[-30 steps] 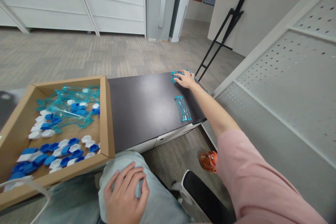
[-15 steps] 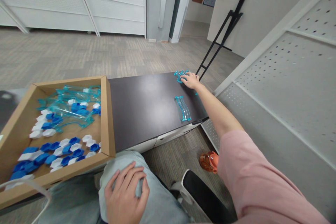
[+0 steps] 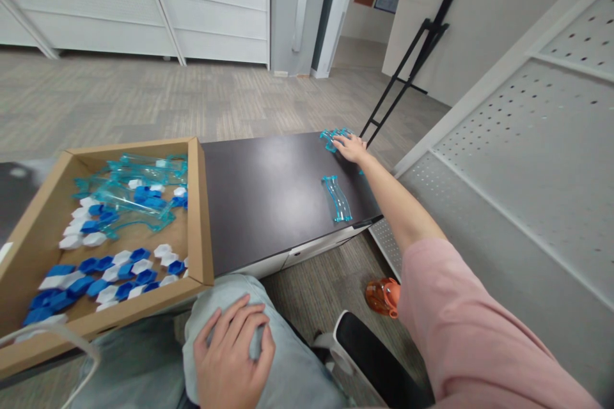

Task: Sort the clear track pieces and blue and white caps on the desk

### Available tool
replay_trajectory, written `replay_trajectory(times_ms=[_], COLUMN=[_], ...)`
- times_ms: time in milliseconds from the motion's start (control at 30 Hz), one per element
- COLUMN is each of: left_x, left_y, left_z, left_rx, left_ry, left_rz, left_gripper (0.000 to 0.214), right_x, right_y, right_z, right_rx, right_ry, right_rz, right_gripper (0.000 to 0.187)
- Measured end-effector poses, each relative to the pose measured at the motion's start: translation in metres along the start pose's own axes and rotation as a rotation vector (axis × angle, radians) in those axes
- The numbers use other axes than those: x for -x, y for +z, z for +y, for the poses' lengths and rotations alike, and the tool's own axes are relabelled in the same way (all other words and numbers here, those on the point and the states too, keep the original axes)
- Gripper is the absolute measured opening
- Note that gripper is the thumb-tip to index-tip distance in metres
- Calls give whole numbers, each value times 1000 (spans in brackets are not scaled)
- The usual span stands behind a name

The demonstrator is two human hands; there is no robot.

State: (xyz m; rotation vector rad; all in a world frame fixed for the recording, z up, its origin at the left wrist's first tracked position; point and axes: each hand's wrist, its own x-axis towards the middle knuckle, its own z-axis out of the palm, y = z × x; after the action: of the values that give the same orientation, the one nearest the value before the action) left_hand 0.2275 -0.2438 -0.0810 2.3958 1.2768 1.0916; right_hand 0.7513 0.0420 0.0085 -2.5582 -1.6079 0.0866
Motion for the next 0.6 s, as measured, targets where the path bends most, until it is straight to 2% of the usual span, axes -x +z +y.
replay_trajectory(times_ms=[100,233,367,600], left_x=[0,0,1,0], left_y=[0,0,0,1], left_z=[0,0,-2,-5], left_rx=[-5,-3,-4,-37], left_ry=[48,12,39,101], left_rz=[2,-2,-10,5], left_gripper=[10,10,11,10], right_x=[0,2,4,7], right_y=[-1,-3,-4,-5], right_z=[-3,-9,-13,-12], right_rx=[6,15,22,17], right_ry=[26,38,52,20], right_rz=[1,-22,-48,-10], right_gripper=[65,65,64,61])
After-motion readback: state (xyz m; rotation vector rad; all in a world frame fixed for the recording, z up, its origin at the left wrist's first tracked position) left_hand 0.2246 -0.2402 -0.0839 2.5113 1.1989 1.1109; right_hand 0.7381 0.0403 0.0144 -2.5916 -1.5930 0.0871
